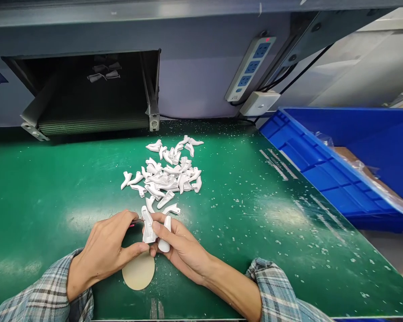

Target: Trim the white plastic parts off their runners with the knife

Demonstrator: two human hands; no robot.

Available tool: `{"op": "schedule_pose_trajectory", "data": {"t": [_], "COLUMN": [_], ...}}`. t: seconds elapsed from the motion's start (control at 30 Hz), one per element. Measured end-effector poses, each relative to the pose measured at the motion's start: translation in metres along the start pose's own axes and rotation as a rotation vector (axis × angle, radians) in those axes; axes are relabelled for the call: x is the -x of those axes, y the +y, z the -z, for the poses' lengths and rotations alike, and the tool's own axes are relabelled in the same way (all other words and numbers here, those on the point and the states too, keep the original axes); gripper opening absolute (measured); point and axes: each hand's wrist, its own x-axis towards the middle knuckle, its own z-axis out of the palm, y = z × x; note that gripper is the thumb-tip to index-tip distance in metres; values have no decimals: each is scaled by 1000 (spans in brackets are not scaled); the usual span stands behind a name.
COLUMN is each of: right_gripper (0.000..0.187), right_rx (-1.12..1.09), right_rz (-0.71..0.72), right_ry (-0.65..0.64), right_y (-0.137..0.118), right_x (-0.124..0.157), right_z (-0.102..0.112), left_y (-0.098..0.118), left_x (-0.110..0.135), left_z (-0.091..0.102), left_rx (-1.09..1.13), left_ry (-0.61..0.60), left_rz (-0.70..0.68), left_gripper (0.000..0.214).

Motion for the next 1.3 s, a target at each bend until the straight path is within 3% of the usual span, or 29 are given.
{"op": "schedule_pose_trajectory", "data": {"t": [0.17, 0.3, 0.5, 0.67, 0.77, 0.87, 0.97, 1.07, 1.2, 1.27, 1.3], "right_gripper": [36, 38, 34, 35, 34, 33, 28, 25, 31, 39, 44], "right_rx": [43, 144, 228, 231, 131, -6, -59, -36, 82, 139, 160], "right_rz": [12, 30, 53, 73, 72, 63, 41, 1, 10, 59, 85], "right_ry": [35, 44, 6, 31, 45, 34, 42, 68, 118, 142, 149], "right_y": [-1, -5, -12, -11, -10, -9, -7, -5, -5, -6, -7], "right_x": [2, 5, 6, 4, 2, 2, 3, 2, 1, 1, 0], "right_z": [0, -1, -8, -4, -1, -1, 0, 2, 2, -2, -4], "left_y": [3, 2, 0, -2, -20, -48, -74, -87, -78, -61, -51], "left_x": [0, -1, -4, -7, -12, -22, -34, -42, -39, -30, -25], "left_z": [1, 6, 15, 18, 16, 10, 2, -2, 1, 1, 0], "left_rx": [-116, -85, 146, 482, 429, 56, -220, -276, -275, -268, -270], "left_ry": [27, -7, -217, -341, -170, 82, 125, 127, 196, 240, 269], "left_rz": [-24, -60, 5, 107, 209, 322, 342, 311, 258, 139, 15], "left_gripper": [46, 44, 42, 45, 34, 20, 27, 23, 18, 17, 16]}}
